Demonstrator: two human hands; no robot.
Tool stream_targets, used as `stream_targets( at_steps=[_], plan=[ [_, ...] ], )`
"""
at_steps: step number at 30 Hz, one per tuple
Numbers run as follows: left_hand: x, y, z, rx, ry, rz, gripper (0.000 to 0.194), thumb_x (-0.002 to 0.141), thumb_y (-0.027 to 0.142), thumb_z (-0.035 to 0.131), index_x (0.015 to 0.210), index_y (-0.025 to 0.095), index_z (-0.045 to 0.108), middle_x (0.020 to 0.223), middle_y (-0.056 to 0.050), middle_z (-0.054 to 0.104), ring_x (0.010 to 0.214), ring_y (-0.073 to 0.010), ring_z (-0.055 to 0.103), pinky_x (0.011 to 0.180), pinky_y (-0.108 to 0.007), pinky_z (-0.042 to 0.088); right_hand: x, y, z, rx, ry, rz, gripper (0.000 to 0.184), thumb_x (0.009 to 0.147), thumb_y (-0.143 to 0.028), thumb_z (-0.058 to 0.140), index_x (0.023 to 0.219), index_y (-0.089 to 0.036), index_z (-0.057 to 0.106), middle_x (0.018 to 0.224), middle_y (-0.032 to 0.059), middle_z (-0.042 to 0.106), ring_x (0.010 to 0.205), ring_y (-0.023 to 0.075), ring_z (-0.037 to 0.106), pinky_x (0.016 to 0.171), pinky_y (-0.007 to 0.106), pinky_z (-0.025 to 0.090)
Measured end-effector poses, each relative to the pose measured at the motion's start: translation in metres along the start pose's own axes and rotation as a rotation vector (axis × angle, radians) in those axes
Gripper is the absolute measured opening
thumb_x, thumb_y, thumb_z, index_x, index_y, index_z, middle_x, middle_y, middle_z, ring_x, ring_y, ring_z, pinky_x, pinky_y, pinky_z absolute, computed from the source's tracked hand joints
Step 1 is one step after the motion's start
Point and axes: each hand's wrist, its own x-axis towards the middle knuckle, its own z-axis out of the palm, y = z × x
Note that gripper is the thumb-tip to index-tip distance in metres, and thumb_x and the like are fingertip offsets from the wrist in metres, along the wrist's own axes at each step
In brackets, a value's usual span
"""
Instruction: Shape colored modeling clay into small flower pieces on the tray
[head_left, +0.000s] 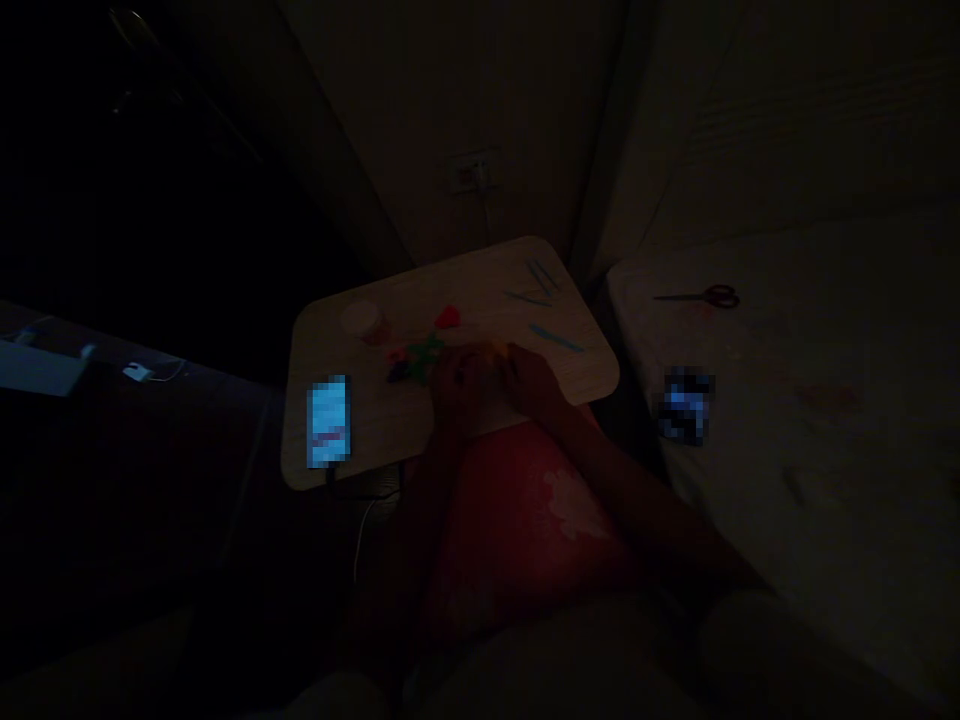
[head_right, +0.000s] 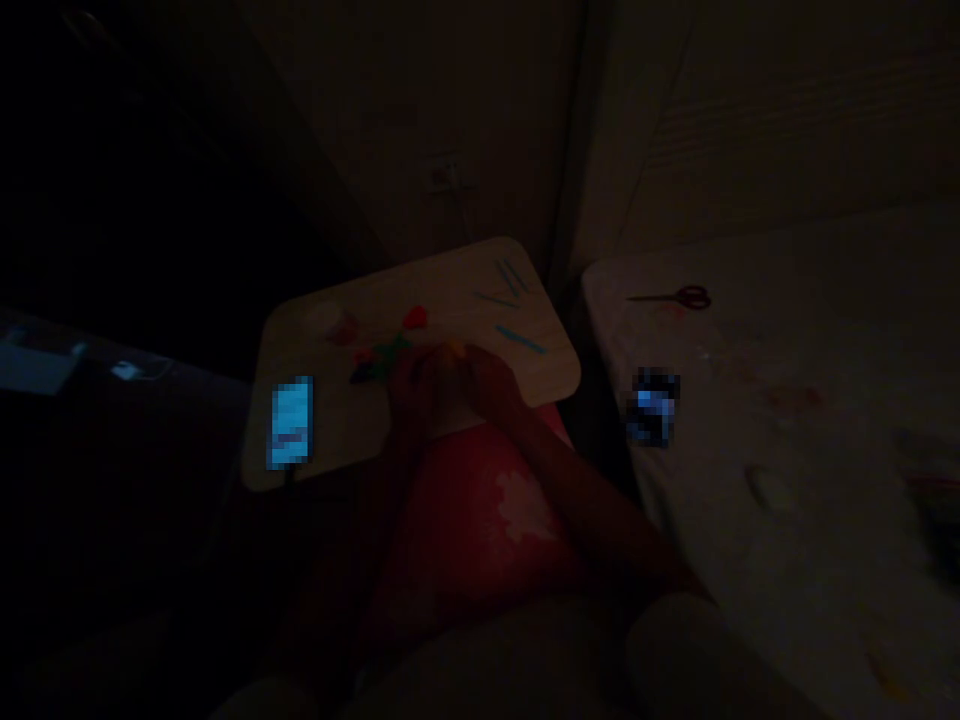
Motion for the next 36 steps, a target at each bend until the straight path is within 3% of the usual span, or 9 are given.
stream_targets(
  at_steps=[7, 13, 21, 27, 31, 34, 36],
  plan=[
    [0.0, -0.001, 0.003, 0.002, -0.076, -0.001, 0.038, 0.102, 0.05, 0.057, 0.12, 0.019, 0.072, 0.113, -0.012, 0.07, 0.106, -0.0247, 0.067, 0.094, -0.039, 0.056, 0.001, 0.001, 0.0, -0.032, -0.107, -0.097, 0.029, 0.105, -0.029, 0.046, 0.11, -0.016, 0.072, 0.112, 0.0173, 0.073, 0.1, 0.0284, 0.065, 0.092, 0.04, 0.047],
    [0.002, 0.001, 0.001, -0.03, -0.164, 0.025, 0.04, 0.102, 0.054, 0.055, 0.11, 0.019, 0.073, 0.104, -0.011, 0.065, 0.098, -0.0253, 0.062, 0.088, -0.039, 0.052, 0.0, 0.004, -0.002, 0.022, -0.133, -0.158, 0.026, 0.104, -0.032, 0.053, 0.105, -0.019, 0.076, 0.106, 0.0122, 0.075, 0.095, 0.0242, 0.065, 0.088, 0.035, 0.047],
    [0.003, 0.004, -0.001, -0.076, -0.27, -0.051, 0.034, 0.1, 0.051, 0.057, 0.092, 0.019, 0.067, 0.086, -0.004, 0.066, 0.078, -0.0181, 0.057, 0.072, -0.031, 0.044, 0.003, 0.003, -0.002, 0.062, -0.022, -0.047, 0.015, 0.089, -0.03, 0.07, 0.079, -0.019, 0.066, 0.081, 0.0058, 0.068, 0.075, 0.0188, 0.057, 0.073, 0.032, 0.041],
    [0.001, 0.006, -0.003, -0.071, -0.298, -0.104, 0.04, 0.1, 0.052, 0.054, 0.081, 0.018, 0.064, 0.075, -0.003, 0.064, 0.071, -0.017, 0.055, 0.066, -0.029, 0.04, 0.003, 0.001, -0.004, 0.085, 0.015, 0.007, 0.022, 0.082, -0.027, 0.074, 0.073, -0.021, 0.056, 0.073, 0.0014, 0.06, 0.069, 0.0161, 0.053, 0.068, 0.03, 0.038],
    [-0.001, 0.005, -0.003, -0.066, -0.253, -0.155, 0.046, 0.1, 0.057, 0.052, 0.079, 0.018, 0.065, 0.07, -0.002, 0.064, 0.066, -0.0171, 0.055, 0.061, -0.029, 0.039, 0.0, 0.0, -0.005, 0.094, -0.001, -0.048, 0.023, 0.08, -0.032, 0.078, 0.093, -0.02, 0.063, 0.089, 0.0049, 0.067, 0.077, 0.0188, 0.058, 0.071, 0.031, 0.045],
    [-0.001, 0.004, -0.001, -0.094, -0.219, -0.21, 0.048, 0.097, 0.061, 0.053, 0.083, 0.017, 0.067, 0.072, -0.003, 0.066, 0.067, -0.0177, 0.057, 0.062, -0.028, 0.04, -0.004, -0.005, -0.006, 0.037, -0.046, -0.159, 0.056, 0.081, -0.034, 0.079, 0.132, -0.02, 0.059, 0.123, 0.0131, 0.067, 0.101, 0.0255, 0.064, 0.079, 0.035, 0.051],
    [-0.001, 0.004, 0.0, -0.137, -0.232, -0.23, 0.048, 0.096, 0.062, 0.055, 0.085, 0.017, 0.067, 0.073, -0.003, 0.067, 0.069, -0.0179, 0.057, 0.062, -0.028, 0.041, -0.006, -0.01, -0.008, -0.044, -0.117, -0.198, 0.068, 0.086, -0.033, 0.075, 0.148, -0.023, 0.05, 0.138, 0.0151, 0.062, 0.114, 0.0289, 0.064, 0.08, 0.035, 0.053]
  ],
)
